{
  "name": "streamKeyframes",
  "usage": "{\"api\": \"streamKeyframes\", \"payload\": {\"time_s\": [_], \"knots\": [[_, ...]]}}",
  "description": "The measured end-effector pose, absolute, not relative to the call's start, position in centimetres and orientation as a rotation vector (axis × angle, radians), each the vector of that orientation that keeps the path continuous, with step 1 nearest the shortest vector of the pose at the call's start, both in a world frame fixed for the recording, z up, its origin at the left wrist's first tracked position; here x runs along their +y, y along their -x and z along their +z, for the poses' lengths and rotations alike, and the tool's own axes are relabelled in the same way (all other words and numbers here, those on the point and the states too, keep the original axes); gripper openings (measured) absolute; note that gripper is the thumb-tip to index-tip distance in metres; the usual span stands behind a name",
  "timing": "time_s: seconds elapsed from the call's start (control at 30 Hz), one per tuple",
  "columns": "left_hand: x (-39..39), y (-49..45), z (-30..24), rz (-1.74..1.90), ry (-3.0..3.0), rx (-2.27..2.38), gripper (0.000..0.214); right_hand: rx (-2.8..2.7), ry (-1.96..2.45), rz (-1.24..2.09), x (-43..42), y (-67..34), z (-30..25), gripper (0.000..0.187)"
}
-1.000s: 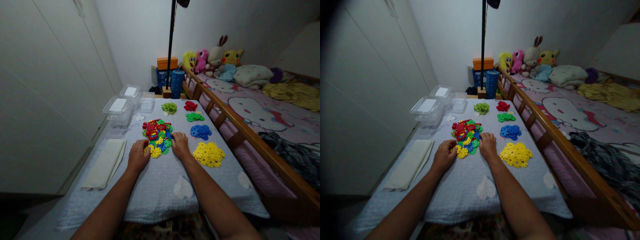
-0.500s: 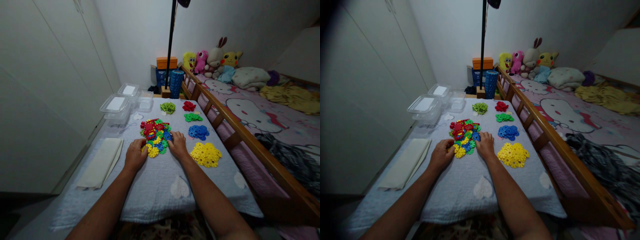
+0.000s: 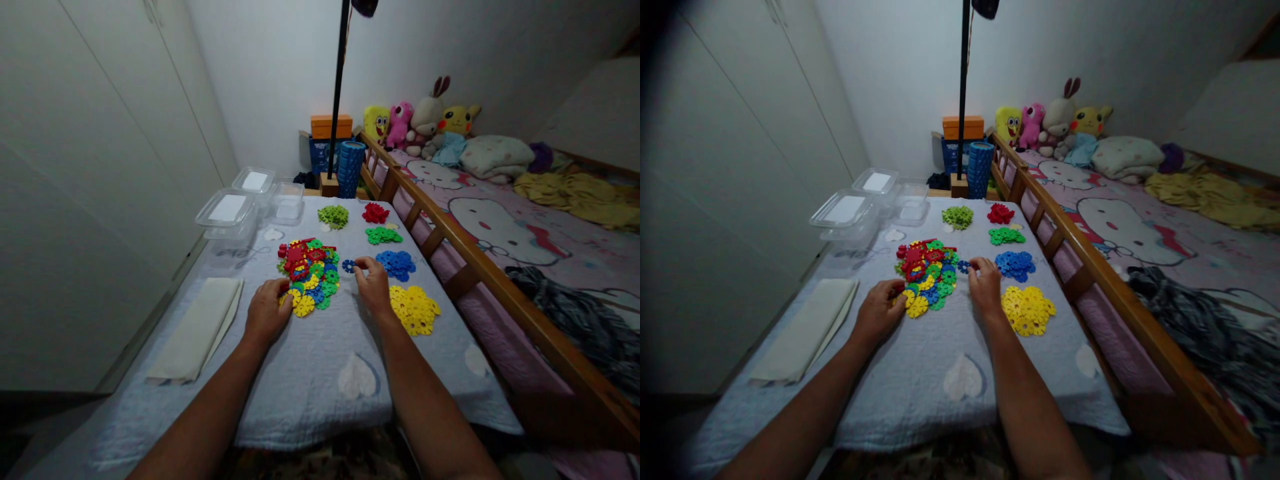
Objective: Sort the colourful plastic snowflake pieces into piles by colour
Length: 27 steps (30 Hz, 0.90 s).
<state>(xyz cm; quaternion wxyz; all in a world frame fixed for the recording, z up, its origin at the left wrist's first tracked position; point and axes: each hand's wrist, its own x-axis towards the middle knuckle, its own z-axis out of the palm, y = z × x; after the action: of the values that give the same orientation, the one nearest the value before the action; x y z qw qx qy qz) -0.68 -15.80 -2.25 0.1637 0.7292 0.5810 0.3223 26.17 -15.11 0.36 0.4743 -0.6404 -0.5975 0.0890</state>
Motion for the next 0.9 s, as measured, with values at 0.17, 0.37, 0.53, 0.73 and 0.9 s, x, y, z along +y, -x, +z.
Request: {"api": "streamKeyframes", "payload": {"time_s": [0.17, 0.37, 0.53, 0.73, 0.9], "knots": [[-15.7, 0.8, -2.4, 0.929, -2.066, 1.652, 0.033, -1.216, 1.649, 0.287, -14.1, -34.8, 2.9, 0.021], [-15.6, 0.8, -2.4, 0.922, -2.067, 1.639, 0.034, -1.038, 1.849, 0.320, -14.0, -43.5, 1.9, 0.019], [-15.6, 0.9, -2.4, 0.926, -2.060, 1.643, 0.034, -0.938, 1.957, 0.367, -14.5, -44.7, -0.6, 0.015], [-15.6, 1.0, -2.4, 0.926, -2.062, 1.647, 0.032, -1.025, 2.064, 0.216, -14.5, -44.4, -1.9, 0.014], [-15.6, 1.0, -2.1, 0.923, -2.068, 1.629, 0.033, -1.069, 2.117, 0.154, -14.7, -44.0, -1.9, 0.012]]}}
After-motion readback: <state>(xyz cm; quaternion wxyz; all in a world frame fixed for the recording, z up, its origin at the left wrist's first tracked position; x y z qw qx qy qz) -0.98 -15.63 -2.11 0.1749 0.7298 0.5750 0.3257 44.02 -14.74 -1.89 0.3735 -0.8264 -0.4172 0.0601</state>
